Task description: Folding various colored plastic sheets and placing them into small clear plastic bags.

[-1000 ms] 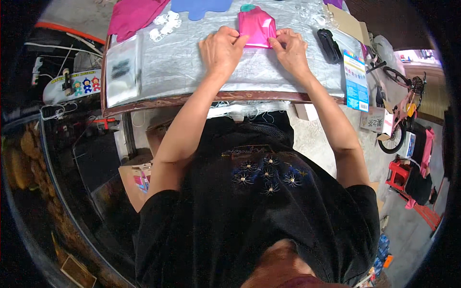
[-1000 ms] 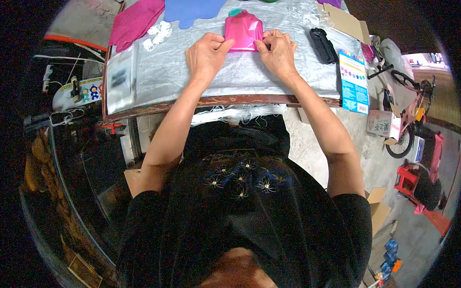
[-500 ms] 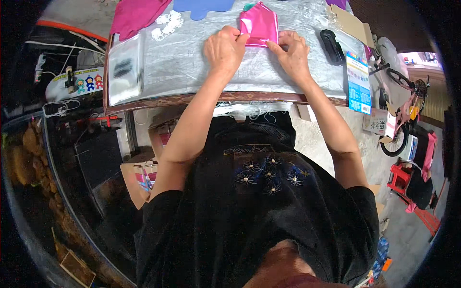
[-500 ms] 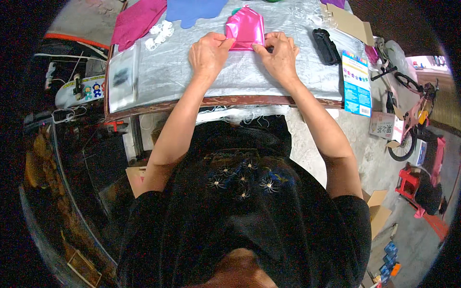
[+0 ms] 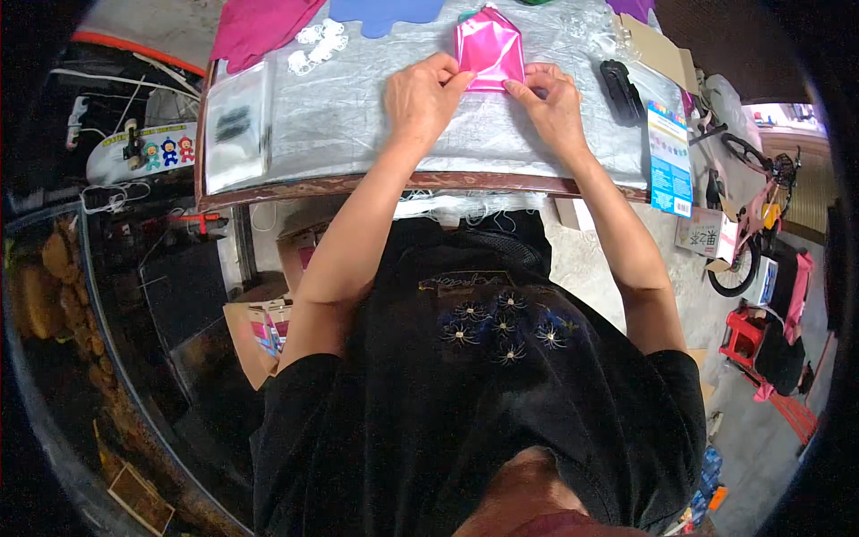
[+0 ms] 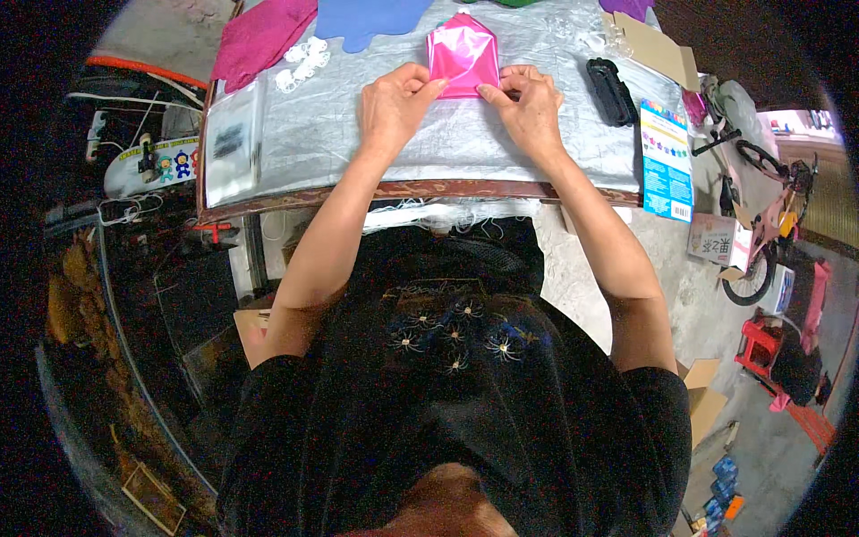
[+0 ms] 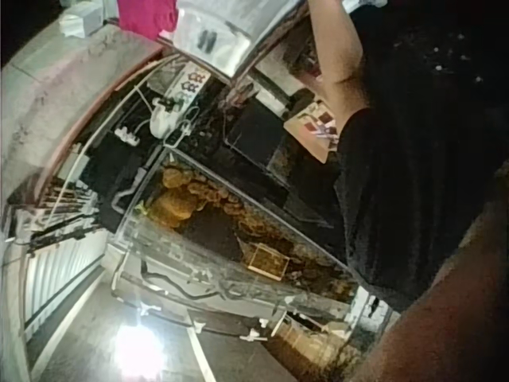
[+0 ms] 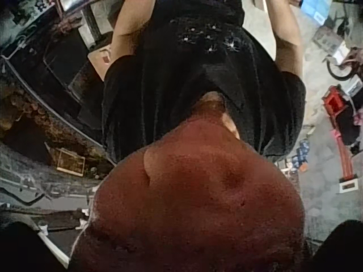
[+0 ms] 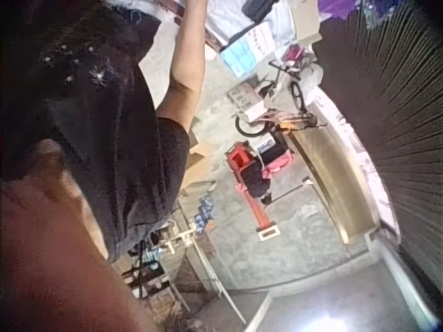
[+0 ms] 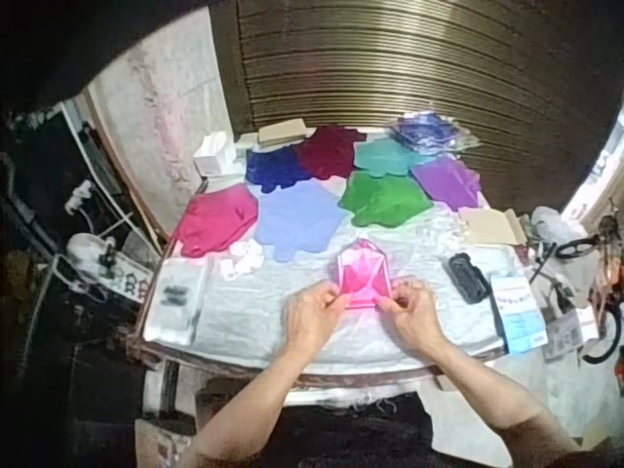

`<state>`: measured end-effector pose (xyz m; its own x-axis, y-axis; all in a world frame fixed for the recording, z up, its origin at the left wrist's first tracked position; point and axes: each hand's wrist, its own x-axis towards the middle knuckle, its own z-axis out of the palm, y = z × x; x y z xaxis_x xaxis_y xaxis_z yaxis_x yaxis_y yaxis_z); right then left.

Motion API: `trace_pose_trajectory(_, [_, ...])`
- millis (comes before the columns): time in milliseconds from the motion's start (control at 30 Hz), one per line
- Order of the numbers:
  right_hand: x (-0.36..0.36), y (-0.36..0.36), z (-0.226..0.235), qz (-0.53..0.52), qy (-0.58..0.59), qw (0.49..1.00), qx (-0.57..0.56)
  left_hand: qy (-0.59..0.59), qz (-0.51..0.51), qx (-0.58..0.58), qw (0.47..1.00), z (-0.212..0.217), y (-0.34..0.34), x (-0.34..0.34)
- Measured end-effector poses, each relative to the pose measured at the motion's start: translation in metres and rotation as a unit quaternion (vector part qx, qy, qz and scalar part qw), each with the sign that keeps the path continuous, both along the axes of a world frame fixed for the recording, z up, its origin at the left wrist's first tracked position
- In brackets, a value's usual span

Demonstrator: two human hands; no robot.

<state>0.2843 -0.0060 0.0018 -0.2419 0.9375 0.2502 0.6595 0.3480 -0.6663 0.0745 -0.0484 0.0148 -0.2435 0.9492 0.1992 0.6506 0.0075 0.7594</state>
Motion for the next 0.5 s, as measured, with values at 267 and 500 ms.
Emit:
trace_pose_trajectory(267, [-0.003,-0.002,-0.001,-0.013,-0.05,0.996,0.069,0.026,0.004,0.014,1.0,-0.006,0.004,0.001])
trace_pose_trajectory(500, [0.0,0.005,-0.01,-0.016,-0.035,0.999,0.024,0.11,0.012,0.086,0.99,-0.006,0.001,0.002])
